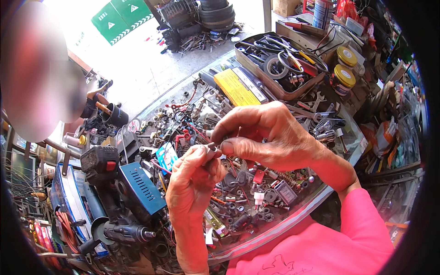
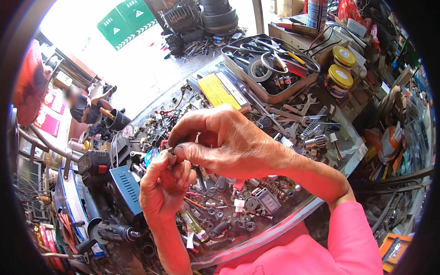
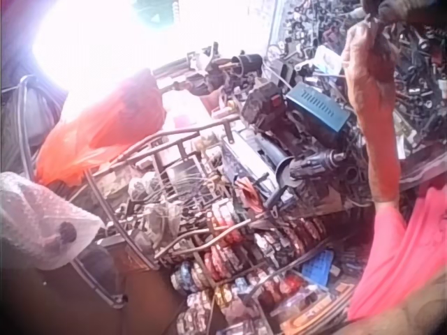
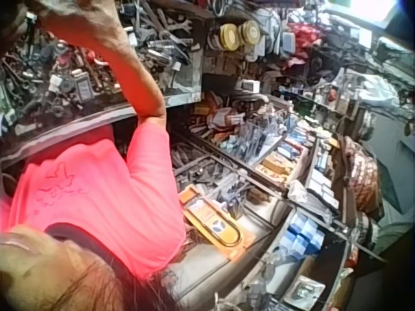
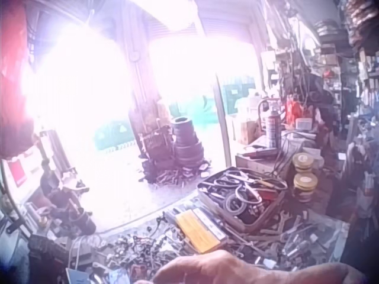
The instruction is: The person handles small electronic components and wires on a cluttered workbench, stripping wire ends, twisting wires, and using pliers to manipulate connectors. The person repeatedly picks up and sets down small parts while working on the wiring.
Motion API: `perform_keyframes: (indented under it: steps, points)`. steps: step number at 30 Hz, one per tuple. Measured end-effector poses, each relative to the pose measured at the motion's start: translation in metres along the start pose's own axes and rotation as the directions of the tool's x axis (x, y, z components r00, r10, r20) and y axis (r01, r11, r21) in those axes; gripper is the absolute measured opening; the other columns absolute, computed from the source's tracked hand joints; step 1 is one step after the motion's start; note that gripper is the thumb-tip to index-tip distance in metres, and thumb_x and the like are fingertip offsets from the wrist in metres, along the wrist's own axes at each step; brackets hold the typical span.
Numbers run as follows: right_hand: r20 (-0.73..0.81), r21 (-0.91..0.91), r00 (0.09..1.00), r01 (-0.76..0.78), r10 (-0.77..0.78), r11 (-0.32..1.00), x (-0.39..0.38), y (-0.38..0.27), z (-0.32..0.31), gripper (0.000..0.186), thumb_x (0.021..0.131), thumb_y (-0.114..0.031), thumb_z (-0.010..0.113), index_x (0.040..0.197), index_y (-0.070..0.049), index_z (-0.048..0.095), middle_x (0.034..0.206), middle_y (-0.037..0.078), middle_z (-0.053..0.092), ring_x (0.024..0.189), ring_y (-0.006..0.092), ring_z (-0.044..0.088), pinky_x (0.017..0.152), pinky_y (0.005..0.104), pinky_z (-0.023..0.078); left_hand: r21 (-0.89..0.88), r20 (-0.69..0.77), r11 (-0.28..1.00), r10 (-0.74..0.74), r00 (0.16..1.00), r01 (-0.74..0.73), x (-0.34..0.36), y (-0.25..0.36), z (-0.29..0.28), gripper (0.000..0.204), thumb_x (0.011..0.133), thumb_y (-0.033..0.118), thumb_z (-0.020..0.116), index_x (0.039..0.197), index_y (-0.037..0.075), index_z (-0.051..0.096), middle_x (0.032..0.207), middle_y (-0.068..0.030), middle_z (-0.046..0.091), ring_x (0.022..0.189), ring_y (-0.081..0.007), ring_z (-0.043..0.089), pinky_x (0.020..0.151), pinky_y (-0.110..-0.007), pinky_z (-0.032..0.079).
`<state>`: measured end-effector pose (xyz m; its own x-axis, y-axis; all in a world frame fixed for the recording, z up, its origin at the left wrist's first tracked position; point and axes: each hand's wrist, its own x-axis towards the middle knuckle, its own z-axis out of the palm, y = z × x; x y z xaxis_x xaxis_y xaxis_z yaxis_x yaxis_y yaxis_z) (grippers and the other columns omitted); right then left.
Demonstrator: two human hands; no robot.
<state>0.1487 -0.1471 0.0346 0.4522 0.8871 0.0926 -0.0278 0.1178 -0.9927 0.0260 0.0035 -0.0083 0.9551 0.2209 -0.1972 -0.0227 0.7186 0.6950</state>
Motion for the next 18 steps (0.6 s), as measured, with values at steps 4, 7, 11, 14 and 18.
perform_keyframes:
  steps: [4,7,11,14,18]
  points:
    - [-0.016,-0.106,0.999,0.049,-0.051,0.993,0.001,0.006,-0.004,0.026,0.087,-0.012,0.066,0.109,0.002,0.062,0.088,0.003,0.065,0.07,0.0017,0.055,0.059,0.0179,0.046,-0.076,0.036,0.997,-0.002,0.999,0.005,0.0,0.001,-0.003,0.024,0.093,0.017,0.051,0.093,-0.003,0.063,0.067,-0.0063,0.055,0.059,-0.0147,0.047,0.059,-0.03,0.036]
    - [0.012,-0.055,0.999,-0.03,0.031,0.998,0.001,0.006,-0.004,0.025,0.087,-0.011,0.066,0.109,0.002,0.062,0.091,0.004,0.066,0.075,0.0039,0.058,0.063,0.0193,0.048,-0.071,0.02,0.997,0.006,1.0,-0.005,0.001,0.001,-0.003,0.023,0.093,0.016,0.052,0.092,-0.004,0.062,0.067,-0.0065,0.056,0.058,-0.0145,0.048,0.059,-0.029,0.037]
    - [0.021,-0.158,0.986,0.167,-0.166,0.973,0.003,0.02,-0.002,0.021,0.088,-0.008,0.063,0.105,0.003,0.062,0.079,0.002,0.063,0.068,0.0033,0.054,0.057,0.0201,0.045,0.004,-0.007,0.999,0.043,0.999,-0.043,-0.002,0.002,-0.003,0.019,0.092,0.014,0.057,0.094,-0.004,0.063,0.073,-0.0075,0.061,0.06,-0.0138,0.052,0.058,-0.027,0.041]
    - [0.0,-0.296,0.981,0.183,-0.192,0.937,0.003,0.018,-0.004,0.022,0.087,-0.008,0.065,0.106,0.003,0.062,0.086,0.005,0.066,0.075,0.006,0.058,0.064,0.0215,0.048,0.125,-0.036,0.987,0.107,0.994,-0.101,-0.003,0.001,-0.002,0.016,0.09,0.011,0.06,0.097,-0.003,0.063,0.079,-0.007,0.064,0.064,-0.0125,0.056,0.059,-0.026,0.045]
    - [-0.085,-0.119,0.991,0.095,-0.105,0.988,0.001,0.01,0.0,0.023,0.084,-0.007,0.069,0.104,0.002,0.063,0.089,0.005,0.067,0.079,0.0054,0.06,0.068,0.0192,0.049,0.207,0.012,0.965,0.164,0.986,-0.163,-0.004,0.006,-0.001,0.017,0.087,0.007,0.063,0.101,-0.003,0.062,0.083,-0.0071,0.065,0.07,-0.0113,0.059,0.063,-0.024,0.047]
